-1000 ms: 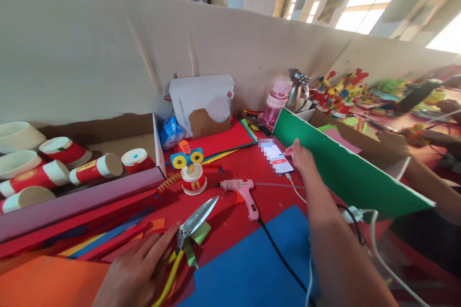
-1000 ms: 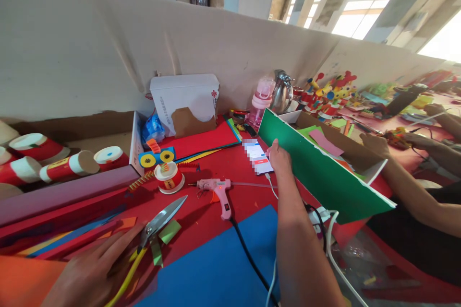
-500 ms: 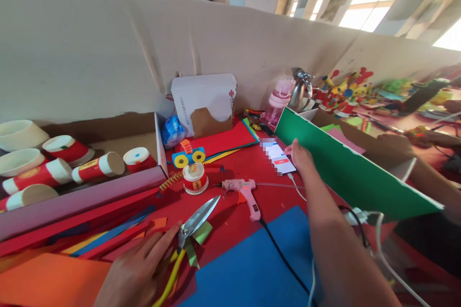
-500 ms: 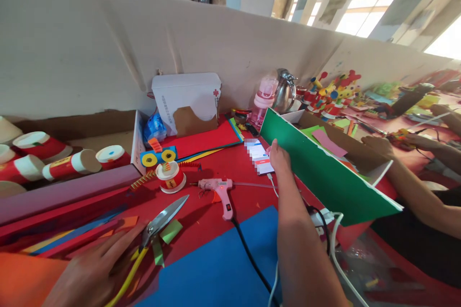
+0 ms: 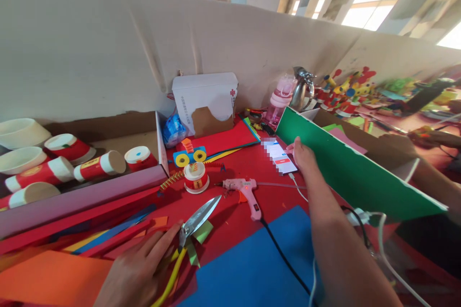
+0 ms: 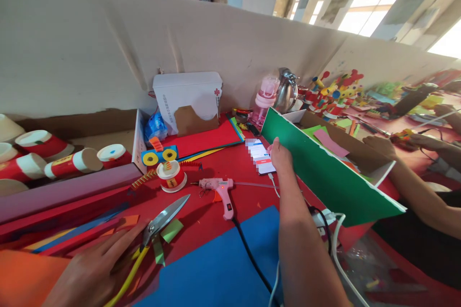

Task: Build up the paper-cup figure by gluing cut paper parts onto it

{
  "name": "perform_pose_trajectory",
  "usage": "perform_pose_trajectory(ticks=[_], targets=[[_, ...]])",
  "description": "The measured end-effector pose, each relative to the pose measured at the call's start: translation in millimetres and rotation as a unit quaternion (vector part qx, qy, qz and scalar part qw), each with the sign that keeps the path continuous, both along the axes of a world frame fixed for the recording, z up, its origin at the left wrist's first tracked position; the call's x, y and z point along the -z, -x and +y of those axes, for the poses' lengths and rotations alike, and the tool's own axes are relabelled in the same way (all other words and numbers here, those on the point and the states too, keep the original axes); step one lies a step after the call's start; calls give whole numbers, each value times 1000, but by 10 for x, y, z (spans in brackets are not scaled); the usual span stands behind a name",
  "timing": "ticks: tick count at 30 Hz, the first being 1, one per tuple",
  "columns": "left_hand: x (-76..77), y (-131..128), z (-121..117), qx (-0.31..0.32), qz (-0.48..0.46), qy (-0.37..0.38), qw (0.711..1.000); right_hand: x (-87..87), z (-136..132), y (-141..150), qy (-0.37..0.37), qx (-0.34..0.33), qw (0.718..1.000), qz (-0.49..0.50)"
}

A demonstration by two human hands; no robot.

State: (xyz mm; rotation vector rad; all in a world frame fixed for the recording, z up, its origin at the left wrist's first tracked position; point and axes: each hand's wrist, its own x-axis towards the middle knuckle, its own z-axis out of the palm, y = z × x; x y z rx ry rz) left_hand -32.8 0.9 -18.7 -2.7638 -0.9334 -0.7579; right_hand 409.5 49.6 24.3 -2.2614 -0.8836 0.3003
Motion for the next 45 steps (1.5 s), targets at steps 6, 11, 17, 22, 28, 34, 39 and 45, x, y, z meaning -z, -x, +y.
perform_pose_trajectory(ticks=[6, 11, 17, 22, 28, 34, 39, 45], targets=[[-16, -8, -4, 2, -8, 22, 1000, -273, 10, 191, -71, -14, 996, -54], [9, -9, -8, -13, -7, 36, 999, -403, -29, 722, -102, -95, 989, -57], [23, 1, -20, -36, -5, 49, 998, -285, -166, 1200, -93, -187, 976, -65], [48, 8, -46, -53, 17, 62, 997, -111, -357, 1321, -82, -230, 970, -18], [26, 23, -39, -91, -2, 109, 990, -52, -600, 1948, -227, -234, 924, 199], [36, 52, -34, -104, -85, 113, 984, 74, -570, 2581, -321, -100, 836, 434], [17, 55, -46, -104, -86, 117, 984, 228, -591, 2713, -347, -152, 853, 359], [-2, 29, -69, -88, -91, 113, 986, 323, -670, 2641, -342, -262, 874, 222]])
